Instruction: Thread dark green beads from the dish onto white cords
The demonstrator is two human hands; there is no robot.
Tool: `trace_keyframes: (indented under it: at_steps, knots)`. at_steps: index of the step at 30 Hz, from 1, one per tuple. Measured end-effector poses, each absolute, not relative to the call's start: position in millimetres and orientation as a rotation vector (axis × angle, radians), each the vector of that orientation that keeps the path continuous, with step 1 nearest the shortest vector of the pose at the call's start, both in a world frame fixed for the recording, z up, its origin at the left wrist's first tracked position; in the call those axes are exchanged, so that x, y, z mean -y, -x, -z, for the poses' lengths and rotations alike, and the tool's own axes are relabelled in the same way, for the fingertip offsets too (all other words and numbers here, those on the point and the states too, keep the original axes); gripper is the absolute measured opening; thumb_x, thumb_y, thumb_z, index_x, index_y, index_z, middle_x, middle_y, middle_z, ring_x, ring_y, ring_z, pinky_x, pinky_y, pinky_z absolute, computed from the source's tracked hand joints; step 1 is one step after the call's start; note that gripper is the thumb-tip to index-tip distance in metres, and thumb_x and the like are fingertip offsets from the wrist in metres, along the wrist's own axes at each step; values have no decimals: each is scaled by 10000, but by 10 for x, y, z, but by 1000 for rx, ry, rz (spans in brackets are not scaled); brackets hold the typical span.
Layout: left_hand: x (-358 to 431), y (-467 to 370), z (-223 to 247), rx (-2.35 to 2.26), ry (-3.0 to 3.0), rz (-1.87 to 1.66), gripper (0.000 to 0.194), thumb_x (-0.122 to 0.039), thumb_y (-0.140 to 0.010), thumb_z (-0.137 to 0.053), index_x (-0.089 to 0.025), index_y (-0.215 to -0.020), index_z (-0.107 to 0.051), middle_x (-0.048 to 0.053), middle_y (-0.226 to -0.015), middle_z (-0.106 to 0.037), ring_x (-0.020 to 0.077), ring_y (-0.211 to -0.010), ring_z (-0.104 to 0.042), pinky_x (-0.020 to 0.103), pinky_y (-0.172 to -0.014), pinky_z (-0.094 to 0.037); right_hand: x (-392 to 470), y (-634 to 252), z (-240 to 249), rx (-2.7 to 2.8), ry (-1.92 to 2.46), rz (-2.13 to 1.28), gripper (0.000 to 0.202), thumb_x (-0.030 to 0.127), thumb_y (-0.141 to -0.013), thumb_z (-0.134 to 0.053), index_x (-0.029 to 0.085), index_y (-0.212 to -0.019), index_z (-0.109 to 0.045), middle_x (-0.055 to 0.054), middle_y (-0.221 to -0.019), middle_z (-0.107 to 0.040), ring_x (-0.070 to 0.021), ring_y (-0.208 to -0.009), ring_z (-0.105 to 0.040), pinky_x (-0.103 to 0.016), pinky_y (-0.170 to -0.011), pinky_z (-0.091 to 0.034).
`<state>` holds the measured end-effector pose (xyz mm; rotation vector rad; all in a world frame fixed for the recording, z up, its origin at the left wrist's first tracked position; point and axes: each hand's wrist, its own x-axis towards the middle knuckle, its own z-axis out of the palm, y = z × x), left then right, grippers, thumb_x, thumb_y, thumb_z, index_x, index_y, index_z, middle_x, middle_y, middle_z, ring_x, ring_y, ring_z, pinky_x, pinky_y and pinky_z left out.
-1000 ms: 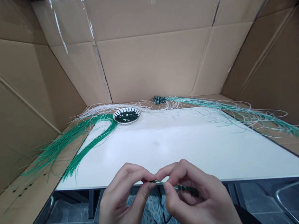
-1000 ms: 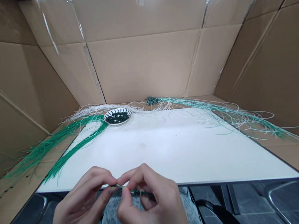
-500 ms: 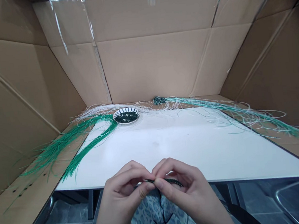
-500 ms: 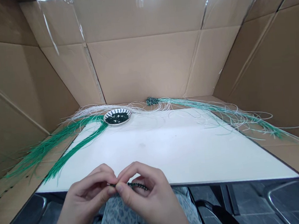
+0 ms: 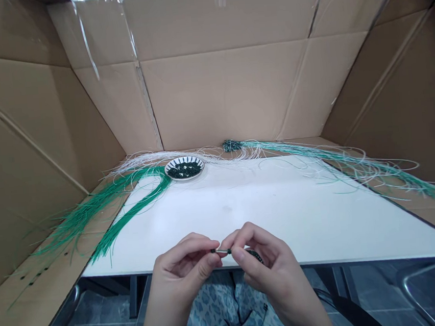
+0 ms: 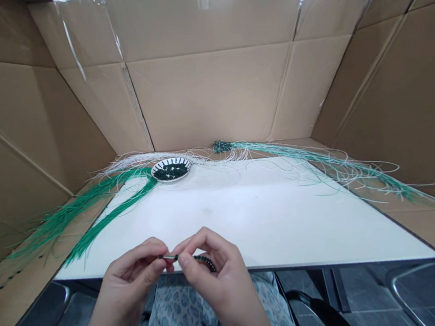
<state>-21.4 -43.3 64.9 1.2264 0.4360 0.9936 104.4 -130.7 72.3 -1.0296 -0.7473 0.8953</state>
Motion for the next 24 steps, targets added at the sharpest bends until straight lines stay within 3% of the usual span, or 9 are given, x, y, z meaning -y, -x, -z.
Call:
trace_keyframes:
  at_steps: [3,7,10,18,24]
  knots:
    - [448,209,-655,-461,-1196,-992,87,-342,-743,-919,-291,-805,-884,12,-751,-756,122,-696,-674,180,-656,-544,1315,-1006,-741,713,1007,-880,305,465,-837,-808,225,-718,-662,-23,-824,-713,-139,-626,-560,-314,-787,-567]
    - [514,188,-710,-470,-1189,-1017,107,-345,-713,-940,-279,-767,-875,-4,-737,-749,105,-704,-660,144,-652,-530,1349,-944,-790,713,1062,-805,236,370,-829,-794,230,-710,-646,-34,-822,-750,-170,-772,-666,-230,-678,-533]
    - [545,179,-741,-508,-1140,-1062,143,-332,-672,-965,-251,-704,-852,-15,-693,-717,99,-694,-634,130,-641,-514,1374,-919,-825,732,1100,-793,194,318,-813,-780,235,-714,-636,-36,-823,-765,-173,-754,-677,-219,-609,-504]
    - [443,257,-648,-395,-1309,-1030,64,-210,-780,-890,-264,-813,-877,32,-746,-735,150,-733,-663,202,-653,-549,1396,-923,-862,746,1174,-759,212,341,-801,-776,229,-703,-625,-56,-829,-767,-161,-637,-618,-238,-539,-472]
    - [484,253,-669,-411,-1310,-1046,63,-241,-789,-888,-296,-819,-876,9,-766,-748,127,-744,-668,164,-666,-545,1403,-918,-858,744,1172,-761,200,333,-807,-758,232,-700,-623,-57,-827,-769,-173,-667,-640,-242,-545,-479]
